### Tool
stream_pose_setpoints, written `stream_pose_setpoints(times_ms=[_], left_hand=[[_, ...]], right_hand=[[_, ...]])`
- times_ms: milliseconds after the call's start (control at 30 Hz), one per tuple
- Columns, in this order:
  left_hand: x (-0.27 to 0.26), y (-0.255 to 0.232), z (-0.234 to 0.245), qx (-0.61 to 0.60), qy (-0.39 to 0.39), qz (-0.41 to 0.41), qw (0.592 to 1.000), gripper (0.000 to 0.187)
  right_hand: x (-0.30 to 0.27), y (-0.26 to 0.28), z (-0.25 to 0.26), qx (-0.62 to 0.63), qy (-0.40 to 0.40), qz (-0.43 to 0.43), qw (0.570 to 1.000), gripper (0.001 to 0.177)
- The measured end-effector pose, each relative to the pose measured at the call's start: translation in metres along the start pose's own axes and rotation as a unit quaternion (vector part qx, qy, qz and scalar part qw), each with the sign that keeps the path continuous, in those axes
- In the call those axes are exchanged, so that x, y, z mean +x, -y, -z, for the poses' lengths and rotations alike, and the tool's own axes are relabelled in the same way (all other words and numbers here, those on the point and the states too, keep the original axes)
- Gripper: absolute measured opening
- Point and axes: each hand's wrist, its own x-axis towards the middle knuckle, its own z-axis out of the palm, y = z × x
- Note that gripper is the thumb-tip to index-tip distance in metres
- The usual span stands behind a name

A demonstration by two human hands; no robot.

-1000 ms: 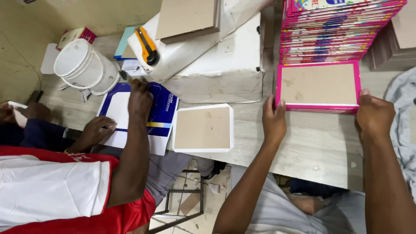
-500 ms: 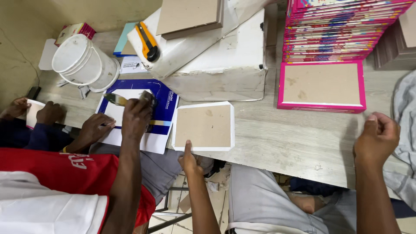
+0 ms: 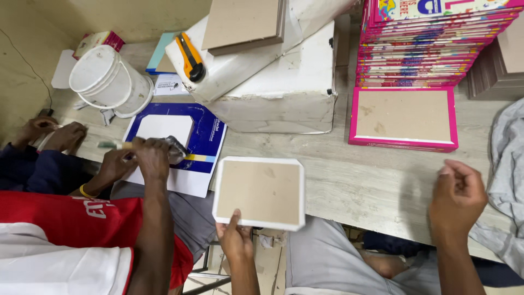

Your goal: The person applies glue to the edges of a cardboard cover using a brush and then presses a pink notebook cover onto it. They smooth the edges to secure the binding and place the finished notebook onto a stack.

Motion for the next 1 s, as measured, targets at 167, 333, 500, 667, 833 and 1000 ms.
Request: stream_pose_setpoints(times_ms=[167, 333, 500, 667, 833, 1000], left_hand=[[-0.024, 0.059, 0.006, 0.010, 0.178, 0.044, 0.983, 0.086], [-0.041, 0.116, -0.001, -0.023, 0.283, 0.097, 0.954, 0.072], [-0.031, 0.075, -0.008, 0.242, 0.577, 0.160, 0.763, 0.068], [-0.040, 0.046, -0.125, 0.464, 0.624, 0.066, 0.625, 0.077], [-0.017, 0.090, -0.209, 0.656, 0.639, -0.104, 0.389, 0.041], [0.011, 0.143, -0.208, 0.644, 0.646, -0.267, 0.311, 0.039]], right_hand=[[0.021, 0.067, -0.019, -0.154, 0.368, 0.068, 0.914, 0.054], [0.061, 0.091, -0.022, -0.295, 0.569, -0.125, 0.757, 0.040], [0.087, 0.019, 0.013, -0.231, 0.629, -0.110, 0.734, 0.027], [0.075, 0.057, -0.001, -0.372, 0.599, -0.110, 0.700, 0.013], [0.078, 0.018, -0.009, -0.425, 0.563, -0.071, 0.706, 0.017], [0.060, 0.024, 0.002, -0.427, 0.533, -0.139, 0.717, 0.024]])
